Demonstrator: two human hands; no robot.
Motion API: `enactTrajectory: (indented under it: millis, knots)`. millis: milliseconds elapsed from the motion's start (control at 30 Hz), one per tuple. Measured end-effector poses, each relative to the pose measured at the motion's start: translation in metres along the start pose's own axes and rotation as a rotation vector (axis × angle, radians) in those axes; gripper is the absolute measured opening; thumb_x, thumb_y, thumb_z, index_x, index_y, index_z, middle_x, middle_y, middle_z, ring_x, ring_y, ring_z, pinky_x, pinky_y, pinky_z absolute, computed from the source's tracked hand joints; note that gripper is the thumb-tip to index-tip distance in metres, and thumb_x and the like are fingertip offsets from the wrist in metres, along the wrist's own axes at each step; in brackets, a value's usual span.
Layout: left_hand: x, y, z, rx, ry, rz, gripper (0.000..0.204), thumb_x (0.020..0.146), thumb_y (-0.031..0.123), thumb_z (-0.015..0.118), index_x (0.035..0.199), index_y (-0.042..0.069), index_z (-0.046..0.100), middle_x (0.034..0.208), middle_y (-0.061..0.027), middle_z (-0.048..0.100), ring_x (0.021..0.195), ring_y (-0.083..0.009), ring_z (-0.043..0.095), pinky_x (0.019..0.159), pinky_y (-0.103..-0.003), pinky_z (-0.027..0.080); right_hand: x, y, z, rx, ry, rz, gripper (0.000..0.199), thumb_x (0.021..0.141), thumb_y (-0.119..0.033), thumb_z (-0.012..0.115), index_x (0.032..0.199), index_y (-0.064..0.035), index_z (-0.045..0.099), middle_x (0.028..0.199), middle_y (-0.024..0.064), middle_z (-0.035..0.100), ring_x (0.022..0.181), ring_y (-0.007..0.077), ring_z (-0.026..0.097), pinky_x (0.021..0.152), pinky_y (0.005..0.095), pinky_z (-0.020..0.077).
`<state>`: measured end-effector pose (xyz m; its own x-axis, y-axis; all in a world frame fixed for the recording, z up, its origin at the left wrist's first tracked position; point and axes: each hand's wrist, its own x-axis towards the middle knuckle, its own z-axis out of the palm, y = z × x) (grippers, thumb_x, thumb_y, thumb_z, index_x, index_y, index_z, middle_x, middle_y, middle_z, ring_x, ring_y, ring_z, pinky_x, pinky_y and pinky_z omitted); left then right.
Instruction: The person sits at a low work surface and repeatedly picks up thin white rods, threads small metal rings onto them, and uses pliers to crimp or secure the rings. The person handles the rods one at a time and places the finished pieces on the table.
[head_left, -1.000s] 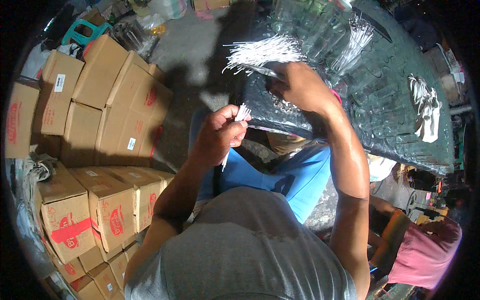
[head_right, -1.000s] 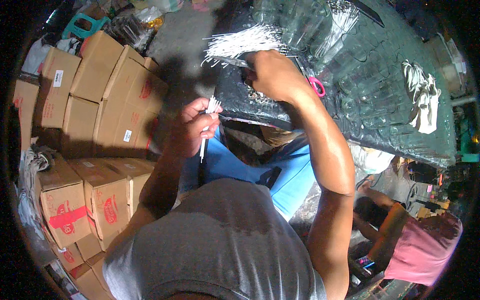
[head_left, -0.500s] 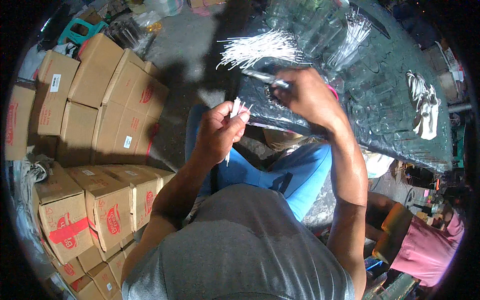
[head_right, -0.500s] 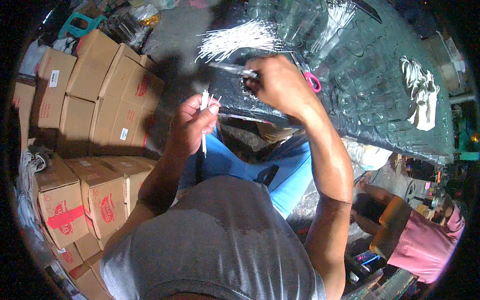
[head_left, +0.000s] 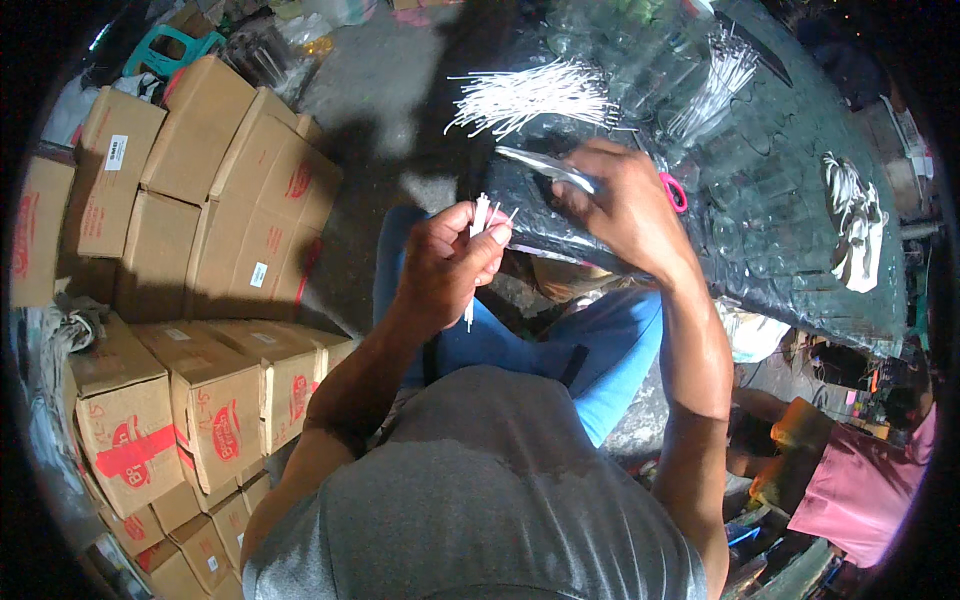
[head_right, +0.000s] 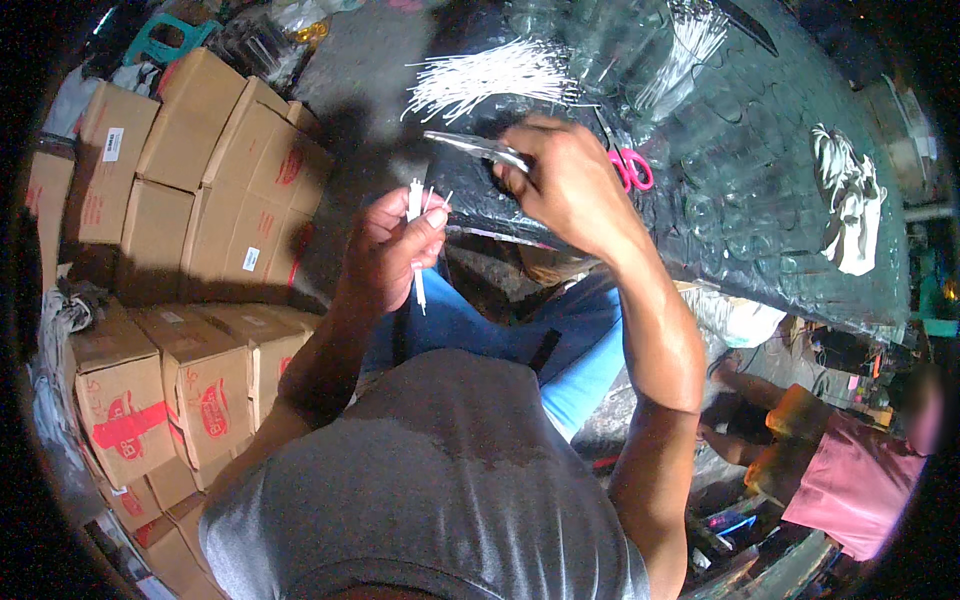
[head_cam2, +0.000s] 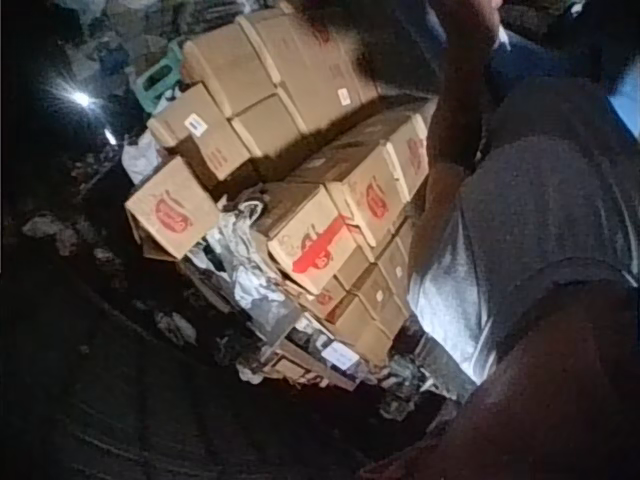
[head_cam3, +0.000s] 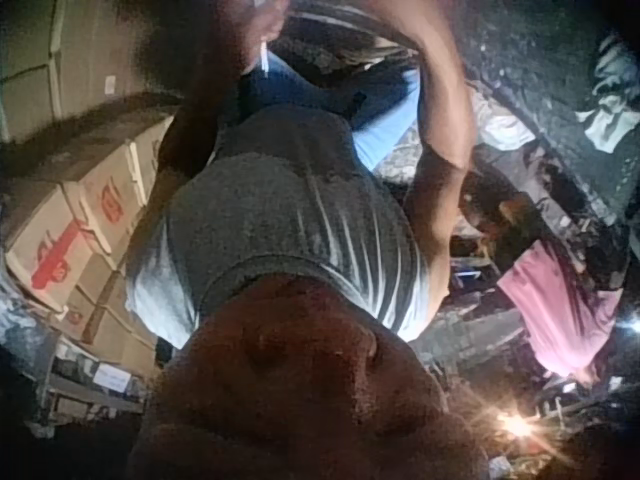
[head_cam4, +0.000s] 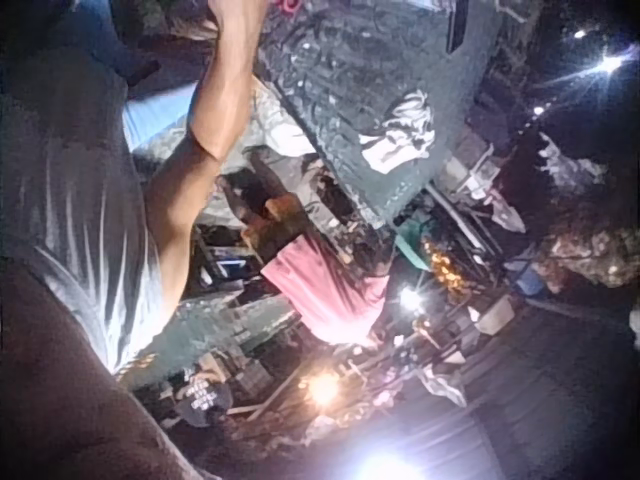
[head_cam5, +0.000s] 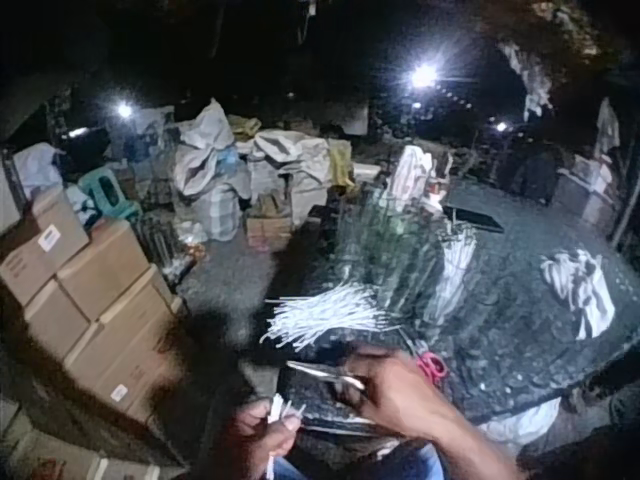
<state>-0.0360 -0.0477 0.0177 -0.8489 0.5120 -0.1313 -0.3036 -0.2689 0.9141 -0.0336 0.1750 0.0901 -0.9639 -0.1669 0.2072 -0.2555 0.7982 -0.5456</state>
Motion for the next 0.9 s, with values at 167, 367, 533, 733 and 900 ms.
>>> enactTrajectory:
  millis: [167, 367, 533, 733, 900]
  knots:
    - [-0.005, 0.004, 0.018, -0.070, -0.036, 0.000, 0.010, 0.097, 0.008, 0.062, 0.104, 0.002, 0.061, 0.072, -0.0003, 0.054, 0.058, -0.0050, 0.043, 0.051, -0.021, 0.034, -0.043, -0.015, 0.012, 0.500, 0.119, 0.289, 0.018, 0.089, -0.016, 0.075, 0.100, -0.0018, 0.073, 0.081, 0.0066, 0.072, 0.076, 0.0087, 0.063, 0.068, 0.0283, 0.0495]
    - [-0.007, -0.003, 0.031, -0.081, -0.057, 0.076, 0.013, 0.097, 0.009, 0.064, 0.106, 0.000, 0.063, 0.074, 0.0005, 0.056, 0.060, -0.0050, 0.045, 0.053, -0.022, 0.035, -0.067, -0.027, 0.039, 0.788, 0.234, 0.346, 0.012, 0.090, -0.008, 0.075, 0.098, 0.0005, 0.071, 0.083, 0.0015, 0.071, 0.080, 0.0070, 0.060, 0.074, 0.0261, 0.0499]
    - [-0.010, -0.002, 0.034, -0.037, -0.031, 0.072, 0.010, 0.097, 0.010, 0.066, 0.101, 0.002, 0.066, 0.074, 0.0060, 0.057, 0.061, -0.0003, 0.041, 0.051, -0.020, 0.032, -0.072, -0.028, 0.047, 0.806, 0.303, 0.279, 0.008, 0.092, -0.006, 0.071, 0.096, 0.0009, 0.069, 0.084, 0.0010, 0.069, 0.080, 0.0061, 0.058, 0.073, 0.0250, 0.0487]
    - [-0.012, 0.002, 0.038, 0.007, -0.025, 0.091, 0.010, 0.096, 0.011, 0.067, 0.100, 0.002, 0.068, 0.075, 0.0062, 0.059, 0.062, 0.0003, 0.043, 0.052, -0.020, 0.033, -0.073, -0.026, 0.056, 1.061, 0.374, 0.267, 0.010, 0.096, -0.006, 0.067, 0.102, 0.0019, 0.067, 0.089, 0.0034, 0.069, 0.083, 0.0086, 0.061, 0.073, 0.0247, 0.0500]
    - [-0.012, 0.002, 0.040, 0.062, 0.000, 0.111, 0.009, 0.096, 0.010, 0.067, 0.098, 0.002, 0.069, 0.074, 0.0059, 0.061, 0.062, 0.0005, 0.044, 0.052, -0.021, 0.034, -0.074, -0.032, 0.059, 1.058, 0.445, 0.292, 0.011, 0.096, -0.006, 0.067, 0.103, 0.0020, 0.067, 0.091, 0.0037, 0.069, 0.085, 0.0087, 0.062, 0.075, 0.0247, 0.0506]
